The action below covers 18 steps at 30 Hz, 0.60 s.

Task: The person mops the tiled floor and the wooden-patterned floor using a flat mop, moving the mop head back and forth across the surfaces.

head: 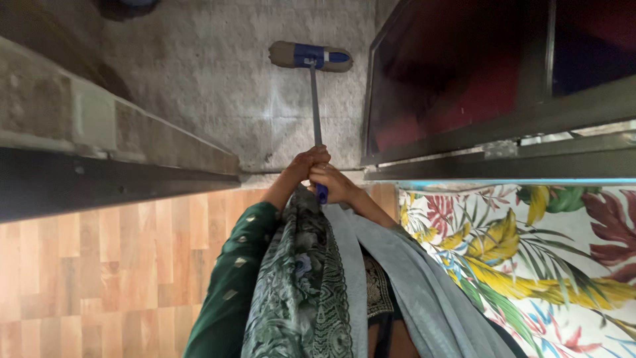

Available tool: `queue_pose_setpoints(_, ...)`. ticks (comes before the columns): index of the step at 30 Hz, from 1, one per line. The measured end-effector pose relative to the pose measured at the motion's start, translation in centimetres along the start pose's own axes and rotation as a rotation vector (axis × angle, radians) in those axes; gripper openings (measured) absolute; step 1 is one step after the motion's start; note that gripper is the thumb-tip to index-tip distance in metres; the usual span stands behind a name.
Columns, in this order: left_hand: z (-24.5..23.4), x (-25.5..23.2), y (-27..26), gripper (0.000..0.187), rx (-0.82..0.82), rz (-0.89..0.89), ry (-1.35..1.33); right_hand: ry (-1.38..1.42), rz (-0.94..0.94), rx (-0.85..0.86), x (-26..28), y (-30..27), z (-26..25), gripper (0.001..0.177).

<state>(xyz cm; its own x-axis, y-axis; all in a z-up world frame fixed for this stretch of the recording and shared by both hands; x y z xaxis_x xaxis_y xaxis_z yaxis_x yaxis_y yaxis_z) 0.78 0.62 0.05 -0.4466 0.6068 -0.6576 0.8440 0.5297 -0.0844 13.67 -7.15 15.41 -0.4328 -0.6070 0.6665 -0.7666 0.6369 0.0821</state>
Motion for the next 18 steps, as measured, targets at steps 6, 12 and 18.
queue_pose_setpoints(6,-1.7,-0.2,2.1,0.021,0.027,-0.005,-0.033,0.054,0.021,-0.032,0.1,0.3,-1.9,0.017)
queue_pose_setpoints(12,3.4,-5.1,2.6,0.008,-0.016,-0.040,0.100,-0.003,0.108,0.032,2.6,-5.4,-0.2,0.023)
queue_pose_setpoints(18,9.4,-11.4,2.0,0.009,-0.059,-0.025,0.150,-0.018,0.185,-0.002,7.2,-13.3,0.9,0.023)
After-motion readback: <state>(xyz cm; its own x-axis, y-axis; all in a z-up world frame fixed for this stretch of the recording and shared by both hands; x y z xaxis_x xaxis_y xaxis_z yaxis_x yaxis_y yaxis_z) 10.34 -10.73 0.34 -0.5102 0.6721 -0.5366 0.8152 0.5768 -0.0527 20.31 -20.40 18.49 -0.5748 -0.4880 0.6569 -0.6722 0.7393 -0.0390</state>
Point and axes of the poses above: each hand's wrist, its own y-axis towards the middle knuckle, its own z-axis out of the palm, x = y × z, the point moved 1 cm from there along y, towards the middle knuckle, and after that the axes turned 10 degrees about x, right-handed, at the moved point
